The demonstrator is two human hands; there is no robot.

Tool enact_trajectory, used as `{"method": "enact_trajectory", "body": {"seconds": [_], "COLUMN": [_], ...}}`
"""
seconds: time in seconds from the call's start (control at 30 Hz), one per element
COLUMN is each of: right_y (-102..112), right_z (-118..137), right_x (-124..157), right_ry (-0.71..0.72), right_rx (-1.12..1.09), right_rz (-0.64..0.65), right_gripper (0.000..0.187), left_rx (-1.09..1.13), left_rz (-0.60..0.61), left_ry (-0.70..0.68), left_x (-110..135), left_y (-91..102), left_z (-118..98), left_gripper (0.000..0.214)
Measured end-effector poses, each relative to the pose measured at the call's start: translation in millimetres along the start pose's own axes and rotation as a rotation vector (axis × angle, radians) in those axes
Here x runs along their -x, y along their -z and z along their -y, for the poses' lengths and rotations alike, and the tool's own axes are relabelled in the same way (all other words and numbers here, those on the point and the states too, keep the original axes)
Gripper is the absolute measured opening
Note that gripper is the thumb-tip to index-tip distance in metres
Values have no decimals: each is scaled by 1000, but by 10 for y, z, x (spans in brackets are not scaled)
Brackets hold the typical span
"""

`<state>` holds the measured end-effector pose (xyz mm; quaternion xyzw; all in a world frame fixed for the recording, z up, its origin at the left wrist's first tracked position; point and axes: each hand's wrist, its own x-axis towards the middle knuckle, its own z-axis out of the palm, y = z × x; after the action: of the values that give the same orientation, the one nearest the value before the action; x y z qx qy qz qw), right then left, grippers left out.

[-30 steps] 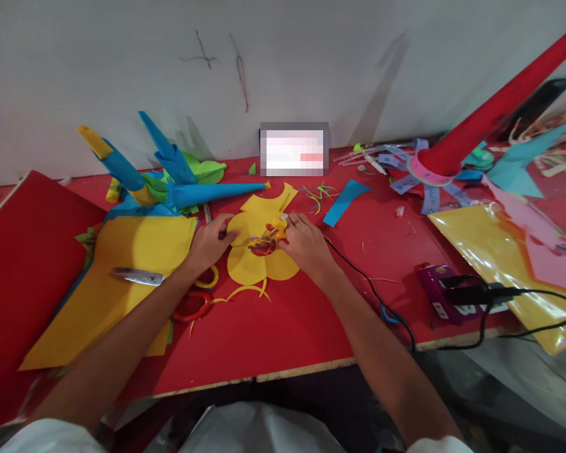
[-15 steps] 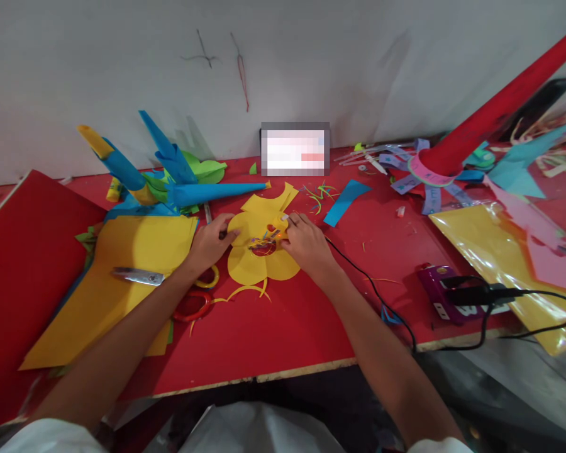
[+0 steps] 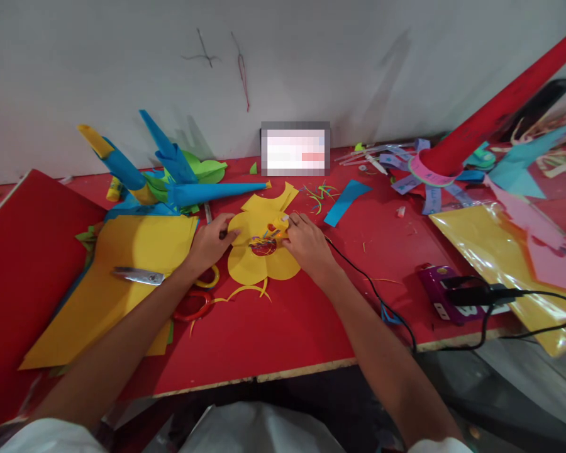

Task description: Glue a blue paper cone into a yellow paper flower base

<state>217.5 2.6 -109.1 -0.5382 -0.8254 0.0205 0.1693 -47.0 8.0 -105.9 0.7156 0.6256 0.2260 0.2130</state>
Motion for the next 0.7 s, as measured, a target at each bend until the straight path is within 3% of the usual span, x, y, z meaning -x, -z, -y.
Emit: {"method": "enact_trajectory", "body": {"seconds": [0.7], "right_y": [-5], "right_z": [12], "right_x": [-8], "right_ry": [-29], "right_rx": [29], "right_rz": [-26], "right_gripper": [22], "left_rx": [-1], "left_rz": [-3], "left_ry": [-1], "left_x": [-4], "left_y": [-6], "left_z": [5], "left_gripper": [36]}}
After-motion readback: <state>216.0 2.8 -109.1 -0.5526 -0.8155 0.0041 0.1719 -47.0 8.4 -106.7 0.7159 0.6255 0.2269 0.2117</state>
